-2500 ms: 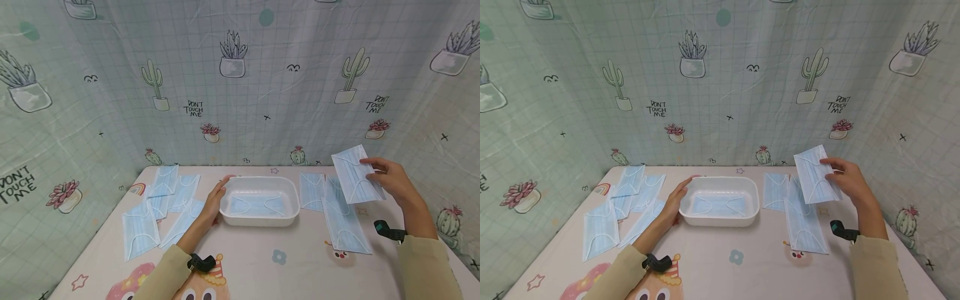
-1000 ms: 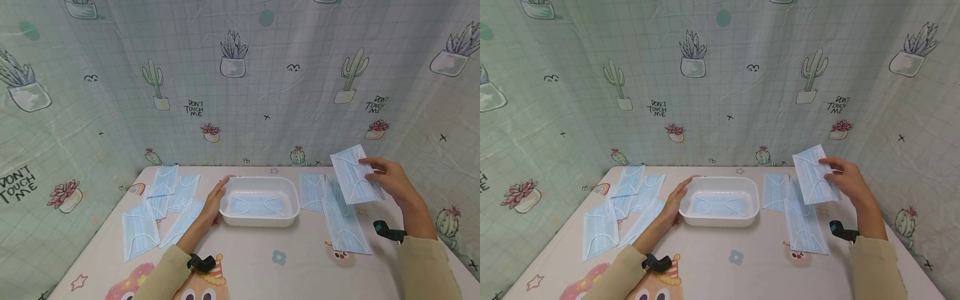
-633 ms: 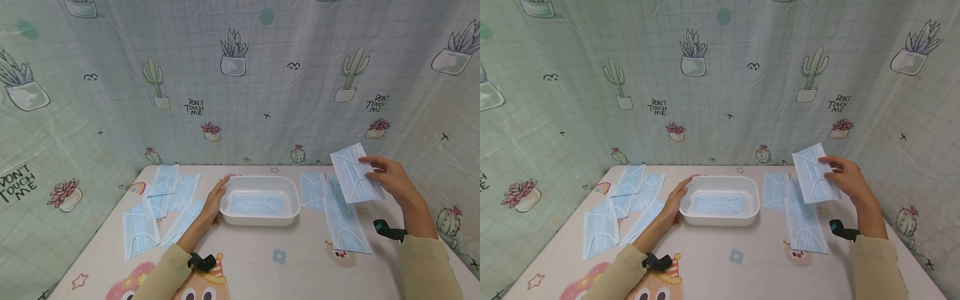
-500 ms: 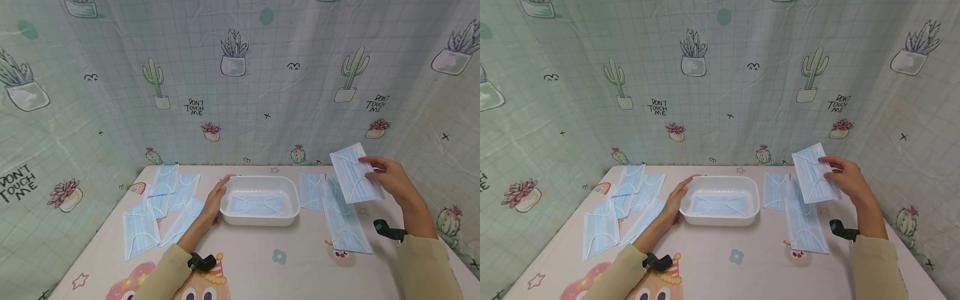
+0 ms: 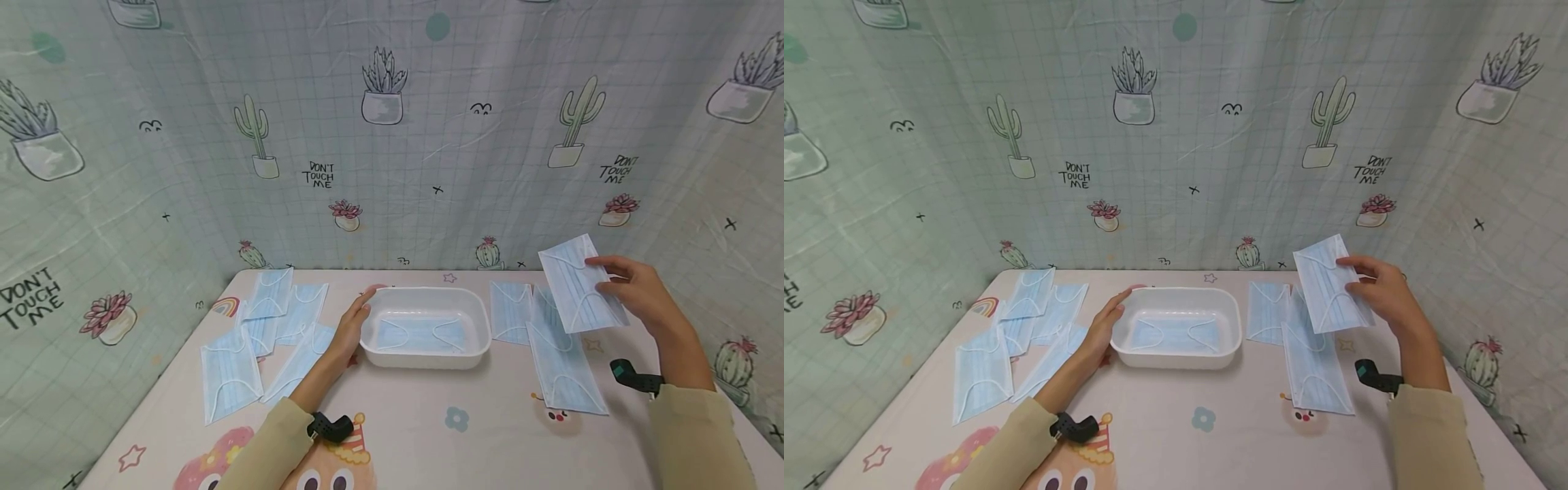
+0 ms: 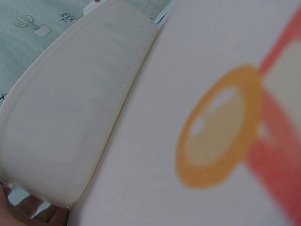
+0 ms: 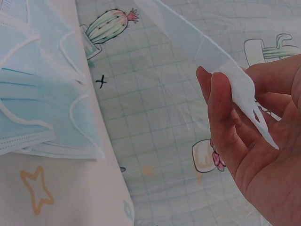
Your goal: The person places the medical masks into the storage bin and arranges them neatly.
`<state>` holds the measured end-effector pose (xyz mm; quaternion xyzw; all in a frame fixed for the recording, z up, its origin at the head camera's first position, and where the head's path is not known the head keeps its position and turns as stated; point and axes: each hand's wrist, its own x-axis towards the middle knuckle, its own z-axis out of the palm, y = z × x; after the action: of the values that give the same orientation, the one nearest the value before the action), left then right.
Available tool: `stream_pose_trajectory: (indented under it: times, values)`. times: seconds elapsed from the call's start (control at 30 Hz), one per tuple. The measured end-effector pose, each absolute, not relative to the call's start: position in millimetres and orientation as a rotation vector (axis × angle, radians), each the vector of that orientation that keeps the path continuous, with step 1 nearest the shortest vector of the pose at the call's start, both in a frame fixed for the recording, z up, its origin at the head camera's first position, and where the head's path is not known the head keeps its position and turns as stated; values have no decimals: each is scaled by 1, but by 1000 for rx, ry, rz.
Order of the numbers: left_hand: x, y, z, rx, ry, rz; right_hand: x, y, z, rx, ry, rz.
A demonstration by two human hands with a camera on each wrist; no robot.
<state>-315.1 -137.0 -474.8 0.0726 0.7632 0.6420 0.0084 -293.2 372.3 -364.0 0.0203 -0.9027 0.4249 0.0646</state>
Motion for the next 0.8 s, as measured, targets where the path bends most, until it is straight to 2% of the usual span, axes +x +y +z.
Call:
stream_pose_trajectory:
  times: [0.8]
  values:
    - [-315, -136, -475, 206, 2398, 1988, -293, 371, -364, 71, -2720, 1263]
